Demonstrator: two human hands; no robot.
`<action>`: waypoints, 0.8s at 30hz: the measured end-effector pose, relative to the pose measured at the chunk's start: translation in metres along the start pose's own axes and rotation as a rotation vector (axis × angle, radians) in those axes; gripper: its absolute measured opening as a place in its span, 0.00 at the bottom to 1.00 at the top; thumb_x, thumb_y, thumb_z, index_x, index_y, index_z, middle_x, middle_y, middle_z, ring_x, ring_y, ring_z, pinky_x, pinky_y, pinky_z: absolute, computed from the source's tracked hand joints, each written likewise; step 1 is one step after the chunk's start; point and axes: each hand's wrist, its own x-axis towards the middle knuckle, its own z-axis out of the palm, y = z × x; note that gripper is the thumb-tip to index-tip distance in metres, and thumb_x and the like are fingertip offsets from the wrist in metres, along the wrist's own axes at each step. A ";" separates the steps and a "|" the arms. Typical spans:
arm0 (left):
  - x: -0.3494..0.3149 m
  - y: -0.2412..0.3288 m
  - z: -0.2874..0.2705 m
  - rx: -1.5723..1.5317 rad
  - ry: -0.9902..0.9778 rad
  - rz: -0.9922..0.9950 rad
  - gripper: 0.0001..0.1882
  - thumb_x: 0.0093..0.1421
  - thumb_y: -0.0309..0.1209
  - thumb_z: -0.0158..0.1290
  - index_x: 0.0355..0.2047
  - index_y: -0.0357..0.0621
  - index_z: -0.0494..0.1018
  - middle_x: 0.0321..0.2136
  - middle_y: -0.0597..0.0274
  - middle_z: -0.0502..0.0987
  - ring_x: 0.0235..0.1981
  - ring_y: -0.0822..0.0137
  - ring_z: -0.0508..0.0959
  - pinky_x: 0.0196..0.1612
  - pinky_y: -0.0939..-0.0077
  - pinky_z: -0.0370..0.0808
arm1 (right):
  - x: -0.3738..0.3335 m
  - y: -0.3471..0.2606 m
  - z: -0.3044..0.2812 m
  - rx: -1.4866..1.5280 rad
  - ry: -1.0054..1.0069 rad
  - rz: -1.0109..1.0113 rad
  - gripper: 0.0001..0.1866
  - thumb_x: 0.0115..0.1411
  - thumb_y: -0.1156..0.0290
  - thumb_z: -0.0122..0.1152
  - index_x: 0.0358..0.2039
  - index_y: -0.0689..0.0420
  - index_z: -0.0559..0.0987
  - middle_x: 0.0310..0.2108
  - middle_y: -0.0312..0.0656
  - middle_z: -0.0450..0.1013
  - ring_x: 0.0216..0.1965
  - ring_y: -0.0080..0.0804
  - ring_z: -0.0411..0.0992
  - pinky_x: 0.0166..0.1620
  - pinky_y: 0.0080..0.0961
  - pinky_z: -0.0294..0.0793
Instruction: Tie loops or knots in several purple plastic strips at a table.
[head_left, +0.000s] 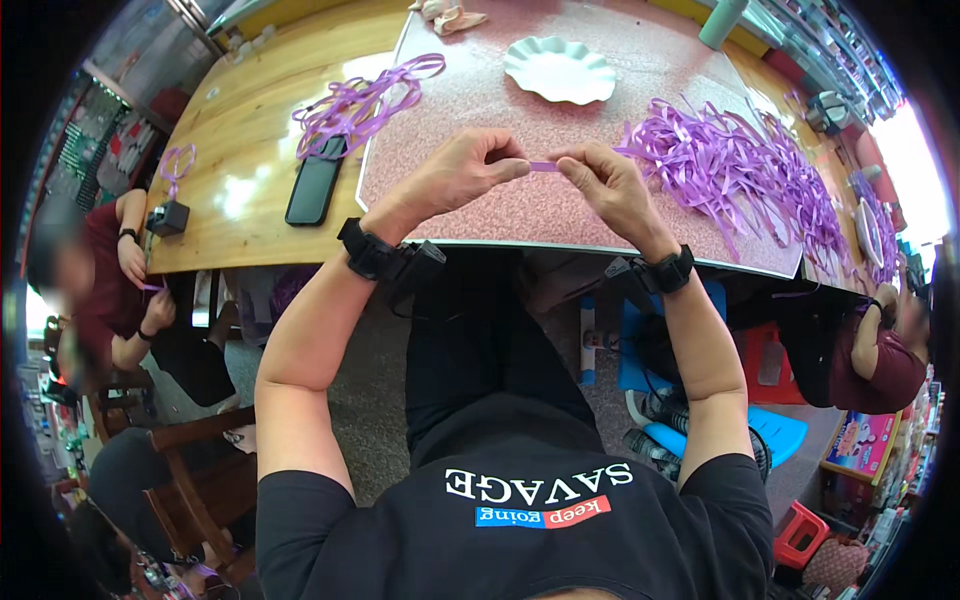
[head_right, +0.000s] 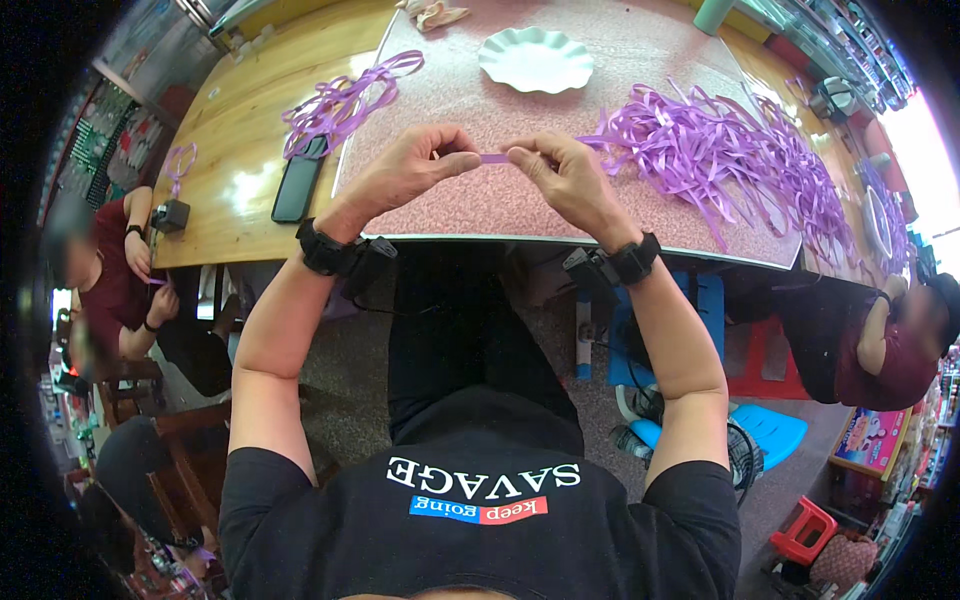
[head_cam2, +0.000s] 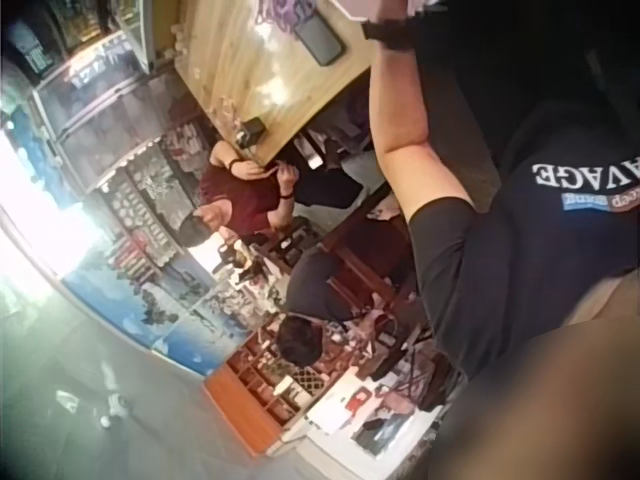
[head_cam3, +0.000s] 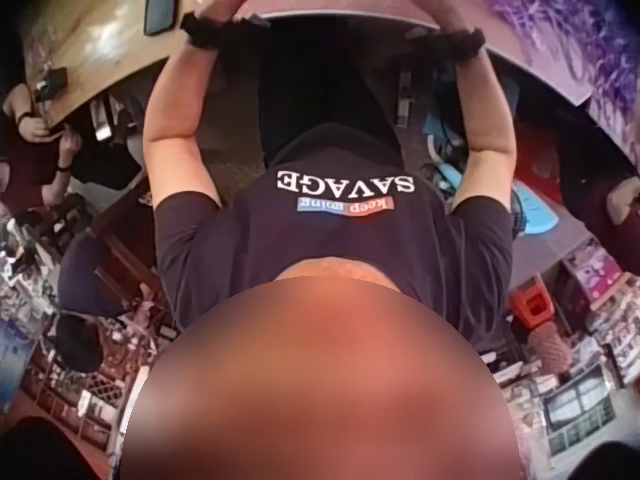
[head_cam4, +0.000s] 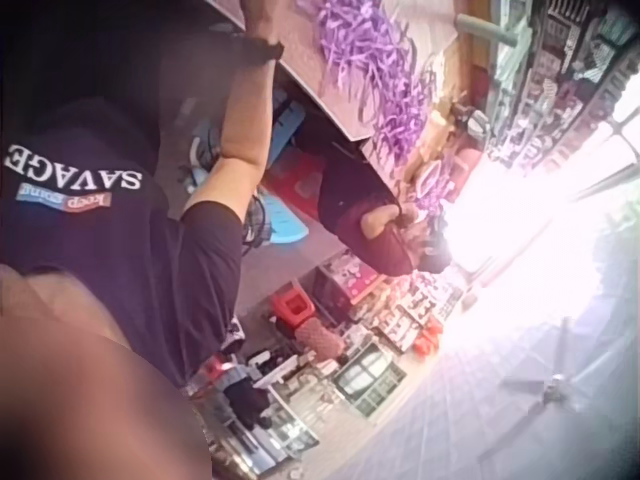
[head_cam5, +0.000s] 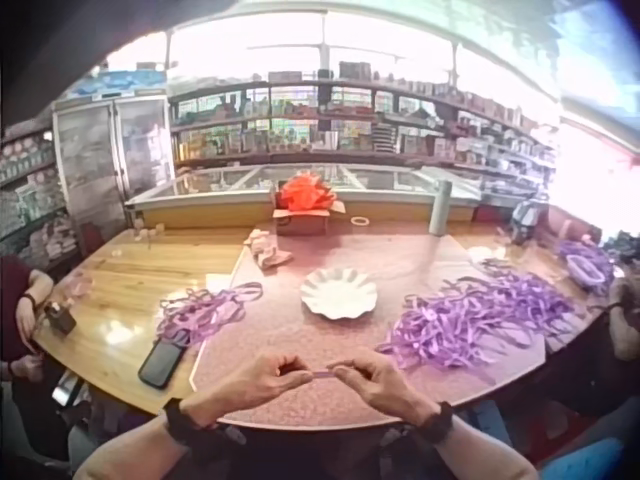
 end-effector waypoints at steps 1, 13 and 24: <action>0.008 0.000 0.002 0.039 0.007 0.048 0.15 0.64 0.38 0.58 0.36 0.36 0.77 0.24 0.74 0.71 0.28 0.80 0.67 0.32 0.79 0.66 | -0.001 0.002 -0.001 0.140 -0.018 0.073 0.11 0.63 0.68 0.64 0.42 0.61 0.83 0.29 0.35 0.76 0.29 0.19 0.68 0.33 0.19 0.69; 0.160 -0.035 -0.024 1.002 0.055 0.039 0.40 0.60 0.64 0.45 0.55 0.41 0.73 0.60 0.45 0.67 0.65 0.44 0.60 0.61 0.32 0.53 | 0.020 0.061 -0.021 -0.257 0.041 0.115 0.11 0.61 0.67 0.63 0.36 0.64 0.81 0.27 0.45 0.77 0.28 0.28 0.73 0.33 0.27 0.71; 0.170 -0.045 -0.016 1.027 0.102 0.268 0.31 0.64 0.62 0.44 0.56 0.55 0.74 0.61 0.66 0.70 0.70 0.55 0.53 0.69 0.41 0.33 | 0.028 0.078 -0.023 -0.209 -0.044 0.146 0.13 0.61 0.64 0.60 0.36 0.63 0.81 0.28 0.54 0.78 0.32 0.46 0.78 0.38 0.38 0.74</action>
